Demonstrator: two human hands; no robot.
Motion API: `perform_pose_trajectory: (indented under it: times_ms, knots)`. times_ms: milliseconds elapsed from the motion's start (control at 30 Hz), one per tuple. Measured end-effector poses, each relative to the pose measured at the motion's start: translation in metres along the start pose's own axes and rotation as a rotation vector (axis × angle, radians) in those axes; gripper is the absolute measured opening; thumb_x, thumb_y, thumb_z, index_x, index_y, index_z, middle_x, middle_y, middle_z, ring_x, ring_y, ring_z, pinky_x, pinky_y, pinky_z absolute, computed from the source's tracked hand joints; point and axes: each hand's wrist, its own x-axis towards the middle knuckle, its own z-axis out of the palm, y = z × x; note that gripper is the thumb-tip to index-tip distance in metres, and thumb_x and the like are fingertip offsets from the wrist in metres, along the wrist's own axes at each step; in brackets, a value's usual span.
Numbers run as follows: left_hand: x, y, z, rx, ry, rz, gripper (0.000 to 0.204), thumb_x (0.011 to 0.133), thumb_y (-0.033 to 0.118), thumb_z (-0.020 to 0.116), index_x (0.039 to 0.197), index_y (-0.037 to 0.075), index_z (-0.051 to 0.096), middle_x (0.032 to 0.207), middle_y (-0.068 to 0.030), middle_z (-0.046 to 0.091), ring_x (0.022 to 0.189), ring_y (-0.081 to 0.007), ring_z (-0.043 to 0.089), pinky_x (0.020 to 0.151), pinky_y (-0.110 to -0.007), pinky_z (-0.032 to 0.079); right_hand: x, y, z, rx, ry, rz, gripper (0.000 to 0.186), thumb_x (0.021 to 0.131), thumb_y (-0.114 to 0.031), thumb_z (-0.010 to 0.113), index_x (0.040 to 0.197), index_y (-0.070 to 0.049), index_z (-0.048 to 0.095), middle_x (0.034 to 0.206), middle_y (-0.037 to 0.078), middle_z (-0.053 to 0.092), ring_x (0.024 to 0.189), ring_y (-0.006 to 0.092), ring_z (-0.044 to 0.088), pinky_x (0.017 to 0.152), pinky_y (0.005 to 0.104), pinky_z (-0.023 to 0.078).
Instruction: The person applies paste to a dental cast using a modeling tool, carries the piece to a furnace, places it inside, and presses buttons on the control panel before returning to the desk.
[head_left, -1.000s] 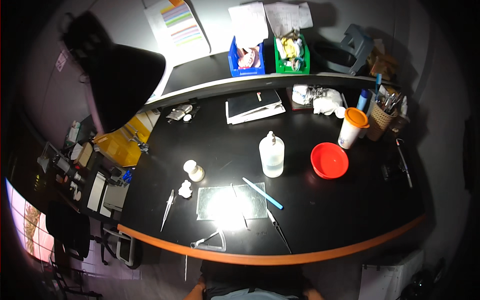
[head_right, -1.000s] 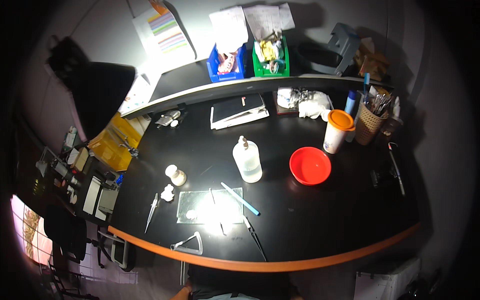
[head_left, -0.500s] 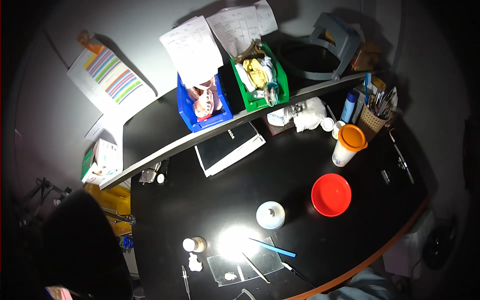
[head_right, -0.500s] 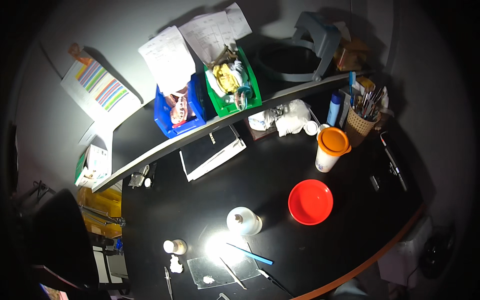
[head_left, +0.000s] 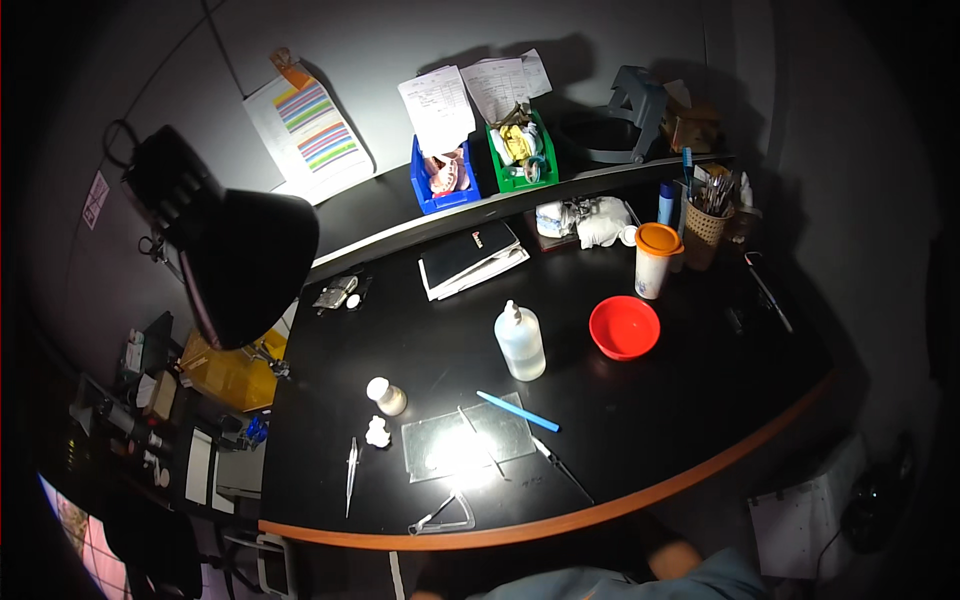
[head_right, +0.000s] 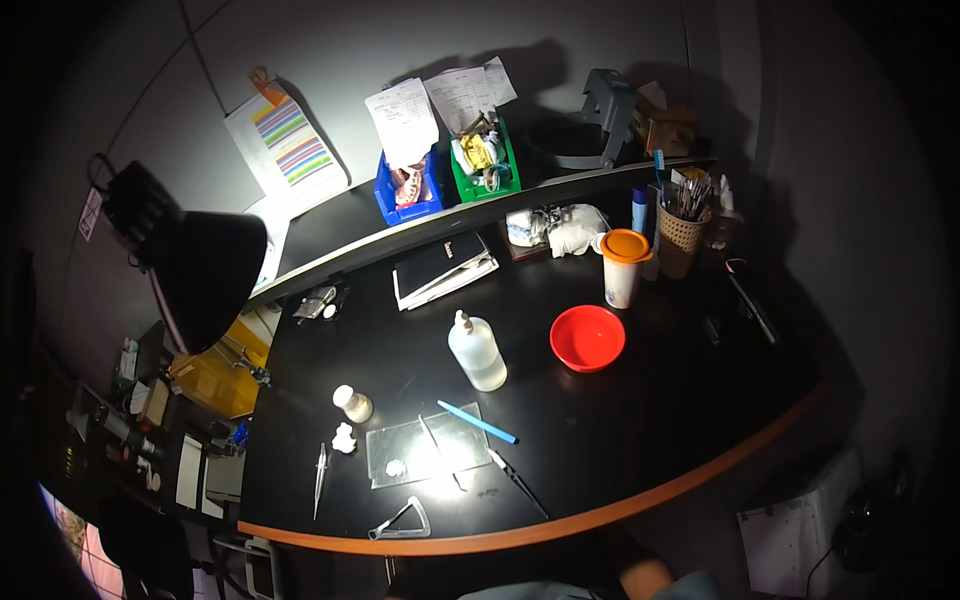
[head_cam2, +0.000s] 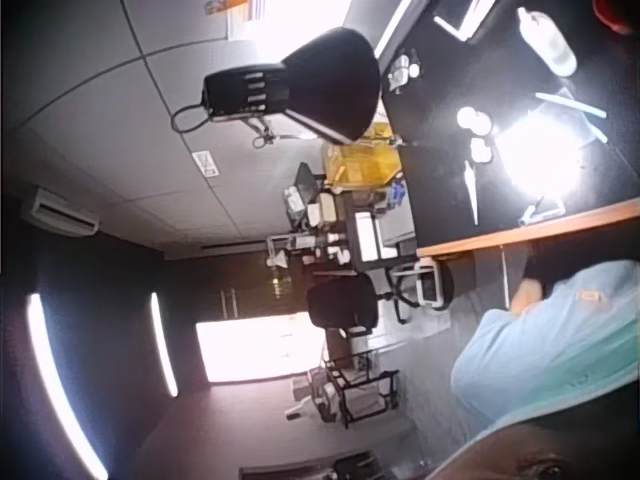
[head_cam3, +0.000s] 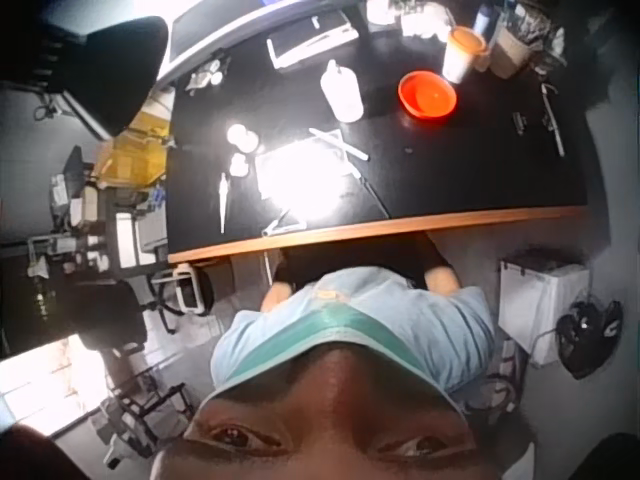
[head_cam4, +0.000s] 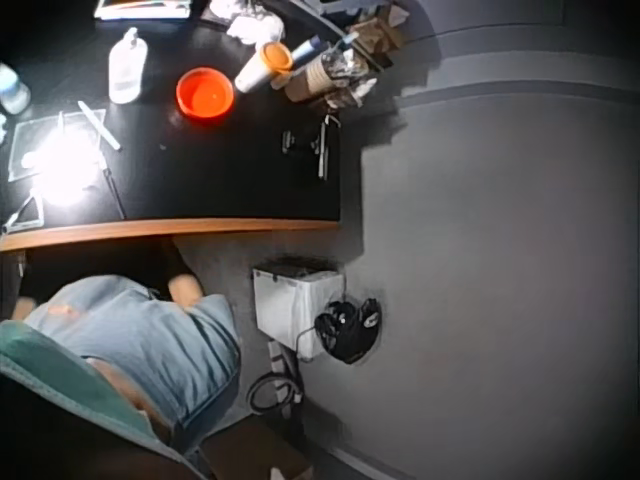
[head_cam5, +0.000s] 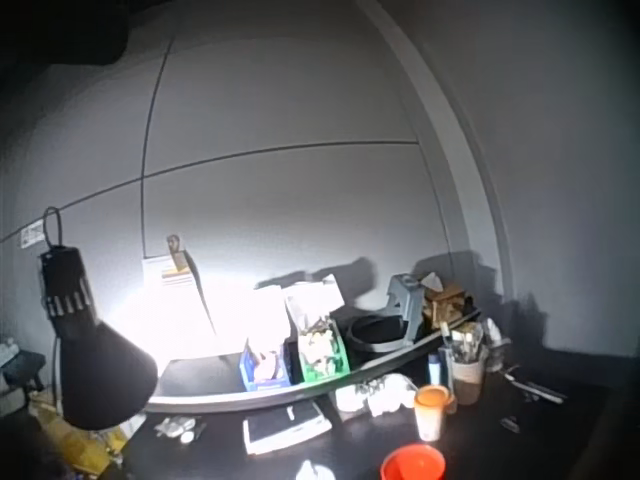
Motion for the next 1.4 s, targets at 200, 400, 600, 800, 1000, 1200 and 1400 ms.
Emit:
perform_pose_trajectory:
  times_ms: [200,400,600,800,1000,1200,1400]
  knots:
    - [-0.022,0.017,0.003,-0.015,0.185,0.02,0.043,0.101,0.034,0.055,0.127,0.002,0.067,0.123,-0.0259,0.067,0.12,-0.0457,0.06,0.108,-0.052,0.044,0.009,-0.03,-0.012,0.05,0.19,-0.129,0.031,0.103,-0.027,0.052,0.111,-0.007,0.074,0.118,0.017,0.071,0.118,0.0283,0.064,0.102,0.0464,0.049]
    - [-0.026,0.072,-0.019,-0.055,0.333,0.034,0.041,0.101,0.032,0.056,0.125,0.002,0.068,0.122,-0.0258,0.067,0.118,-0.0457,0.06,0.108,-0.052,0.044,-0.005,-0.086,-0.054,-0.163,-0.175,-0.643,0.021,0.094,-0.023,0.061,0.099,-0.005,0.07,0.101,0.017,0.071,0.094,0.0409,0.068,0.085,0.0555,0.052]
    - [-0.005,0.169,-0.092,-0.202,-0.08,0.158,0.039,0.1,0.033,0.058,0.121,0.001,0.069,0.116,-0.0256,0.069,0.111,-0.0439,0.063,0.102,-0.05,0.048,-0.038,-0.207,-0.087,-0.076,-0.363,-0.795,0.026,0.095,-0.029,0.063,0.101,-0.005,0.069,0.104,0.019,0.07,0.099,0.0401,0.067,0.088,0.0524,0.051]
    - [0.011,0.173,-0.098,-0.264,-0.129,0.203,0.039,0.1,0.032,0.058,0.122,0.001,0.069,0.117,-0.0251,0.069,0.111,-0.0427,0.063,0.102,-0.049,0.048,-0.024,-0.224,-0.081,-0.055,-0.458,-0.857,0.027,0.097,-0.03,0.062,0.105,-0.005,0.069,0.106,0.02,0.07,0.102,0.0396,0.066,0.09,0.0514,0.051]
    - [0.04,0.183,-0.097,-0.317,-0.186,0.286,0.039,0.1,0.032,0.059,0.123,0.002,0.069,0.119,-0.0247,0.069,0.112,-0.0414,0.064,0.102,-0.048,0.048,0.001,-0.234,-0.08,-0.032,-0.528,-0.89,0.029,0.098,-0.031,0.061,0.109,-0.005,0.068,0.109,0.02,0.069,0.105,0.0391,0.066,0.093,0.0505,0.05]
    - [0.047,0.184,-0.093,-0.365,-0.277,0.352,0.039,0.1,0.032,0.06,0.124,0.002,0.068,0.12,-0.0242,0.069,0.112,-0.0402,0.064,0.102,-0.047,0.048,0.008,-0.234,-0.079,0.0,-0.632,-0.897,0.032,0.099,-0.032,0.06,0.113,-0.005,0.067,0.112,0.021,0.069,0.108,0.0386,0.065,0.095,0.0496,0.05]
    - [0.048,0.178,-0.091,-0.404,-0.361,0.407,0.039,0.1,0.031,0.06,0.126,0.002,0.068,0.121,-0.0237,0.069,0.112,-0.0389,0.064,0.101,-0.046,0.049,0.009,-0.237,-0.075,0.044,-0.742,-0.91,0.034,0.1,-0.033,0.059,0.117,-0.005,0.067,0.115,0.021,0.068,0.111,0.0382,0.064,0.097,0.0487,0.049]
